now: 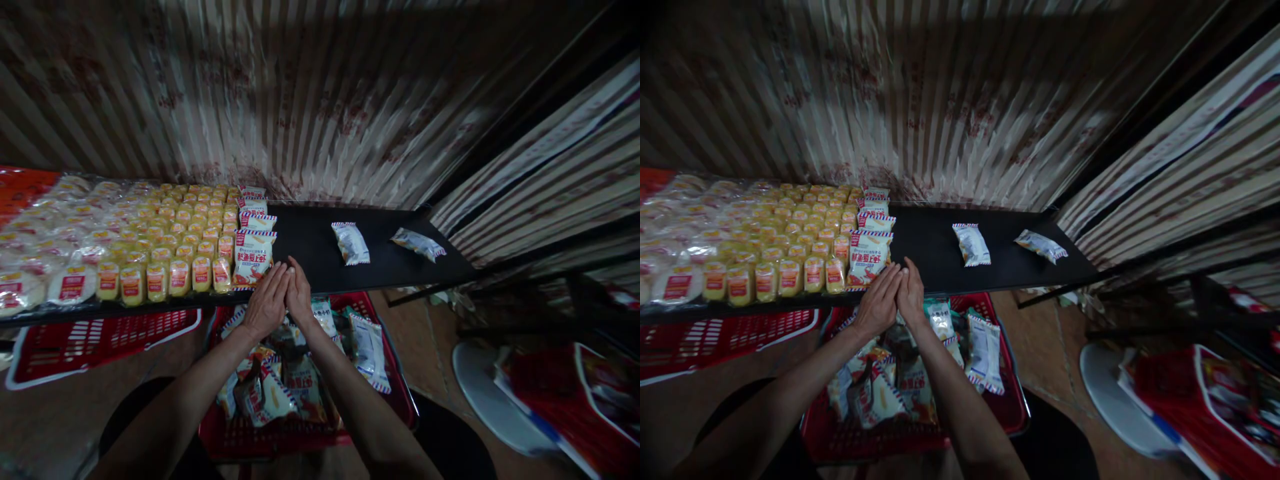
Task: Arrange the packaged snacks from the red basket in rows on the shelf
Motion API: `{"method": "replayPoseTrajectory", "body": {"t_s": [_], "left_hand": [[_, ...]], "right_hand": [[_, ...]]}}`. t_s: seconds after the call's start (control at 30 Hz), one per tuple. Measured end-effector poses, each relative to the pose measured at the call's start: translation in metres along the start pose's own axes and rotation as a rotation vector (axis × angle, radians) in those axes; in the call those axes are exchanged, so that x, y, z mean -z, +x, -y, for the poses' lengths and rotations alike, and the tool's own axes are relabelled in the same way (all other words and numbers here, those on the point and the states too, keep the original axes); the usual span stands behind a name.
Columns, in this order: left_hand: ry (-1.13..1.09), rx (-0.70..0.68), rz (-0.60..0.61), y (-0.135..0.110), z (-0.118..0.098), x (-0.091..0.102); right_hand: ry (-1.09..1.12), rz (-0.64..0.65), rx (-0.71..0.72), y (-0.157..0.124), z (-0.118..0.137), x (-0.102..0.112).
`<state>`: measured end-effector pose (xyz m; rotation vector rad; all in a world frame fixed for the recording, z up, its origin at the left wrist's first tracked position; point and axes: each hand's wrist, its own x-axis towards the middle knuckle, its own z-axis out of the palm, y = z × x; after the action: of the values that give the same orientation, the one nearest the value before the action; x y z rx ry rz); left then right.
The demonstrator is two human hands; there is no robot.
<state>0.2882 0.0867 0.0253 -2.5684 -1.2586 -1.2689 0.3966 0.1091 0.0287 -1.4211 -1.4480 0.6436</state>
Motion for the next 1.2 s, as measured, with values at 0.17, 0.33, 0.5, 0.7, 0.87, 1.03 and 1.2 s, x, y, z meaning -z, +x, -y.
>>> {"method": "replayPoseTrajectory", "body": {"t_s": [0.17, 0.33, 0.5, 0.7, 0.87, 1.03, 1.2], "left_hand": [[-0.097, -0.056, 0.104, -0.011, -0.020, -0.002], [-0.200, 0.088, 0.435, -0.031, -0.041, -0.012], [-0.074, 0.487, 0.768, -0.047, -0.048, -0.019], [-0.028, 0.618, 0.740, -0.047, -0.047, 0.007], [-0.096, 0.746, 0.653, -0.081, -0.071, 0.043], [-0.231, 0.900, 0.584, -0.130, -0.094, 0.048], [-0.301, 1.044, 0.380, -0.136, -0.093, 0.038]], "right_hand": [[0.015, -0.034, 0.021, -0.034, -0.005, 0.026], [-0.100, -0.101, -0.001, -0.070, -0.028, 0.047], [-0.274, -0.011, -0.076, -0.102, -0.057, 0.059], [-0.220, 0.024, 0.037, -0.131, -0.043, 0.080], [-0.090, 0.200, -0.043, -0.171, -0.024, 0.095], [0.015, 0.455, -0.117, -0.204, -0.022, 0.092], [0.081, 0.366, -0.208, -0.211, -0.029, 0.074]]}}
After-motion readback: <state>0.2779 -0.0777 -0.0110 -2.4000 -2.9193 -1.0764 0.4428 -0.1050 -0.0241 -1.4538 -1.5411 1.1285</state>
